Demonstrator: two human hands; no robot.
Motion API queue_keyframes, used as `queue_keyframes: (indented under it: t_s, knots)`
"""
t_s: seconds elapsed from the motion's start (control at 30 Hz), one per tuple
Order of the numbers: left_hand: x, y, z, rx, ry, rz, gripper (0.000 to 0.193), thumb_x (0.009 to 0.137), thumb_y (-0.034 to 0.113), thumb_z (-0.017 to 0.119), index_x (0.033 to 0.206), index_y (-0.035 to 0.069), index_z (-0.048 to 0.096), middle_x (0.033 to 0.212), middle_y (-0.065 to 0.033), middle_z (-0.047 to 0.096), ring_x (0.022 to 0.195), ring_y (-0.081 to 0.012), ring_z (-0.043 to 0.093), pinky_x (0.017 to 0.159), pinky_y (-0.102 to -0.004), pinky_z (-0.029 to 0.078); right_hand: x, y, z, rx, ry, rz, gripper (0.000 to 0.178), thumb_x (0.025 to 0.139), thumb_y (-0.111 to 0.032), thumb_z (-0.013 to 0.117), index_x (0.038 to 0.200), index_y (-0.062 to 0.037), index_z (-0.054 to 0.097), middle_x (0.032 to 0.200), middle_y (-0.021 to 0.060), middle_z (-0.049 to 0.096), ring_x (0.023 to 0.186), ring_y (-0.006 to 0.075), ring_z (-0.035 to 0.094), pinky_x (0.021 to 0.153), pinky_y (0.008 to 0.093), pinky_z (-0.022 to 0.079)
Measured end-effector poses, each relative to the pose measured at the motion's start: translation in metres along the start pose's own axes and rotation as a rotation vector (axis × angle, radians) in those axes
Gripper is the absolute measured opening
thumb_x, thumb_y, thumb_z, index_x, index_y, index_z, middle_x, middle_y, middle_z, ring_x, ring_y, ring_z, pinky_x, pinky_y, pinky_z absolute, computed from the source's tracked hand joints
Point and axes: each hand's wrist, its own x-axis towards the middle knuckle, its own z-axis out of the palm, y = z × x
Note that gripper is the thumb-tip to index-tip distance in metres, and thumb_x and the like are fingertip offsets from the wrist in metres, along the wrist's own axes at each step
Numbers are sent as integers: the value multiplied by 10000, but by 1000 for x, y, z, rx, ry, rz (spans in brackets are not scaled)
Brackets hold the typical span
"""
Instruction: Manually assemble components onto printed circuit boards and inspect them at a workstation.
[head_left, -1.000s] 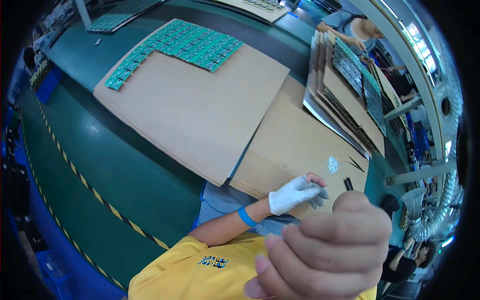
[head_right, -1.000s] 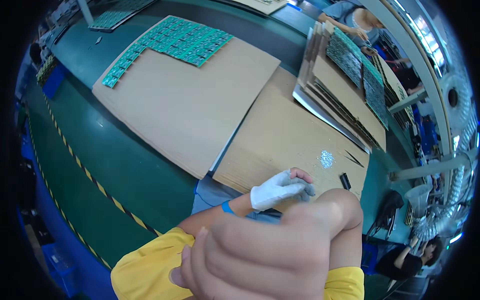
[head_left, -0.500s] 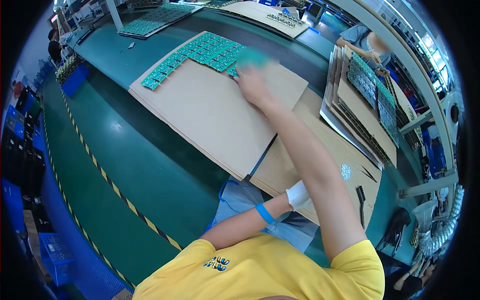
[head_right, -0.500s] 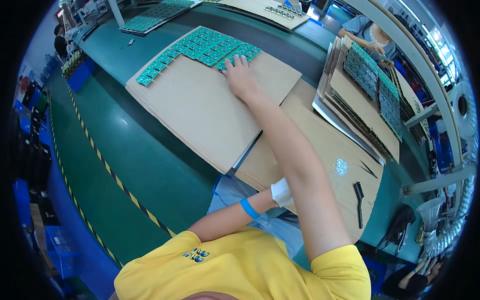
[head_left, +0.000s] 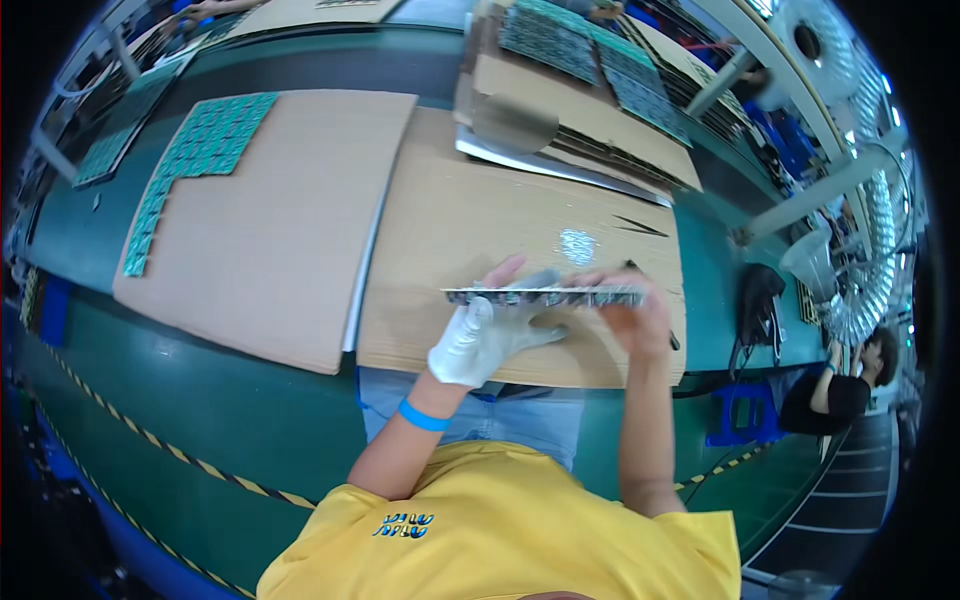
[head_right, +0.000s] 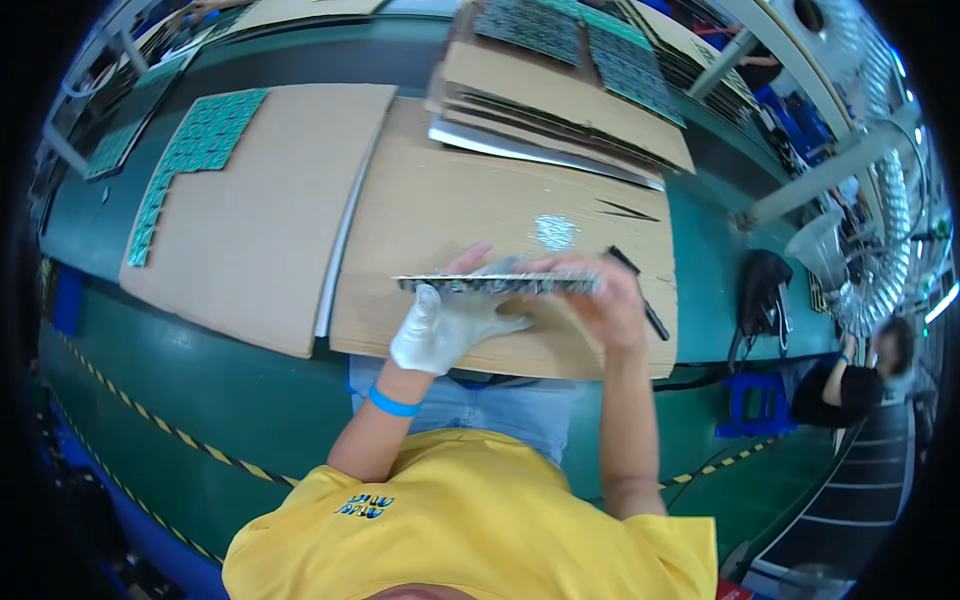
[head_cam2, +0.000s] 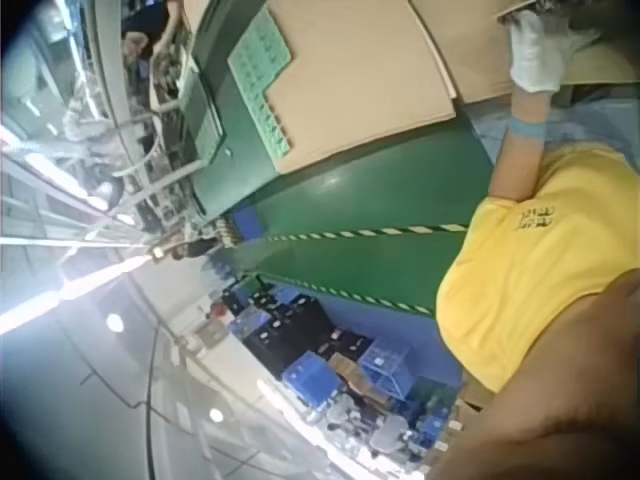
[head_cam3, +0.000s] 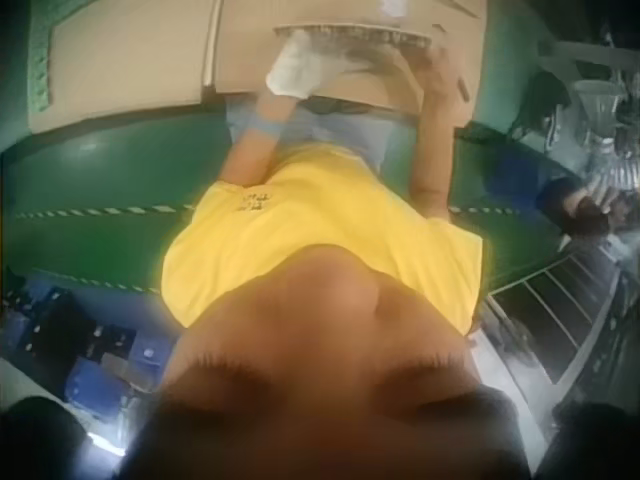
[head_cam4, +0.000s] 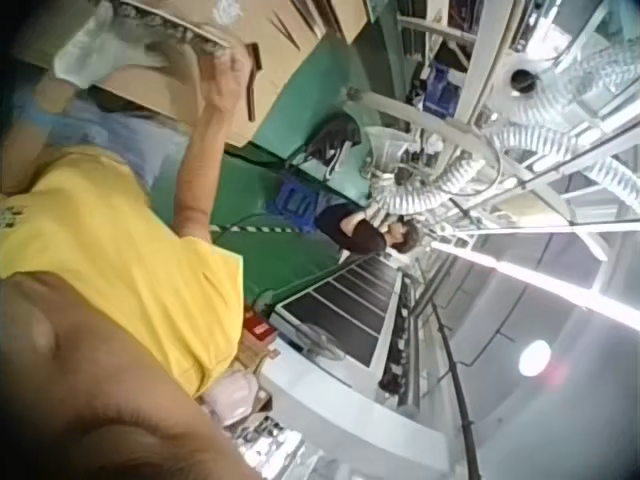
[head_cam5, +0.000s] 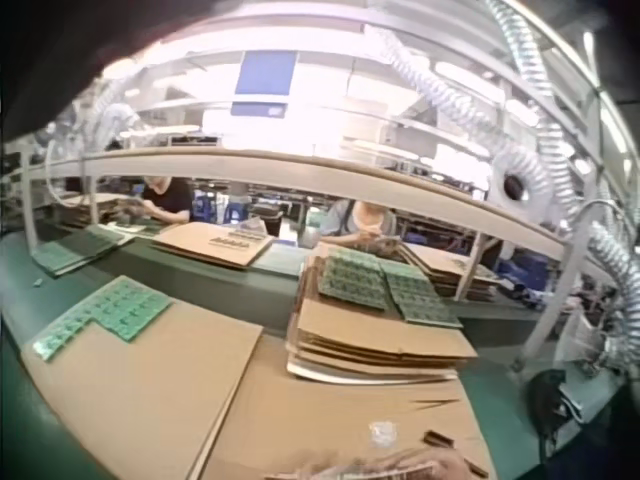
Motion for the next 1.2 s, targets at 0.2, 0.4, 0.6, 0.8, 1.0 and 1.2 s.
queue_keyframes:
  t_s: [0.2, 0.4, 0.6, 0.8, 1.0, 1.2]
  knots:
    - [3, 3, 14, 180, 248, -84, 849, 831, 380, 852, 1495, 134, 383, 1523, -202, 473, 1393, -392, 487, 1115, -588, 446, -56, -8, 20, -719, 285, 0, 341, 996, -223, 648, 1246, 9, 662, 1260, 196, 656, 1189, 358, 620, 1024, 475, 491]
    - [3, -14, 19, 588, 289, 125, 966, 707, 31, 922, 1480, 106, 347, 1474, -183, 510, 1386, -344, 504, 1112, -501, 488, -71, -9, -43, -1918, 682, 0, 220, 992, -68, 631, 1202, -10, 659, 1065, 120, 647, 920, 215, 605, 752, 402, 491]
    - [-4, -16, 29, 754, 349, 79, 974, 686, -26, 910, 1469, 95, 343, 1478, -165, 495, 1365, -306, 521, 1096, -447, 508, -51, -20, 2, -1103, 794, 159, 205, 979, -9, 616, 1180, 2, 656, 988, 65, 618, 682, 94, 529, 596, 270, 421]
    - [-6, -23, 12, 969, 273, 160, 881, 711, 20, 914, 1412, 89, 385, 1478, -171, 488, 1324, -291, 550, 1096, -445, 502, -11, -24, 97, -942, 349, 87, 249, 940, 23, 660, 1176, -24, 723, 955, 66, 606, 672, 116, 547, 590, 281, 444]
    - [-2, -26, 20, 937, 291, 217, 845, 718, 41, 918, 1387, 91, 405, 1448, -180, 513, 1305, -291, 563, 1084, -441, 502, -17, -6, 90, -1299, 324, -7, 193, 881, 17, 739, 1070, -9, 766, 851, 103, 566, 704, 213, 590, 598, 323, 470]
    - [-4, -26, 4, 1127, 195, 304, 831, 706, 21, 916, 1370, 99, 422, 1425, -187, 535, 1295, -293, 572, 1079, -445, 503, -37, -13, 21, -1490, 566, 263, 186, 864, 51, 733, 1033, -16, 775, 806, 107, 561, 695, 203, 584, 579, 328, 468]
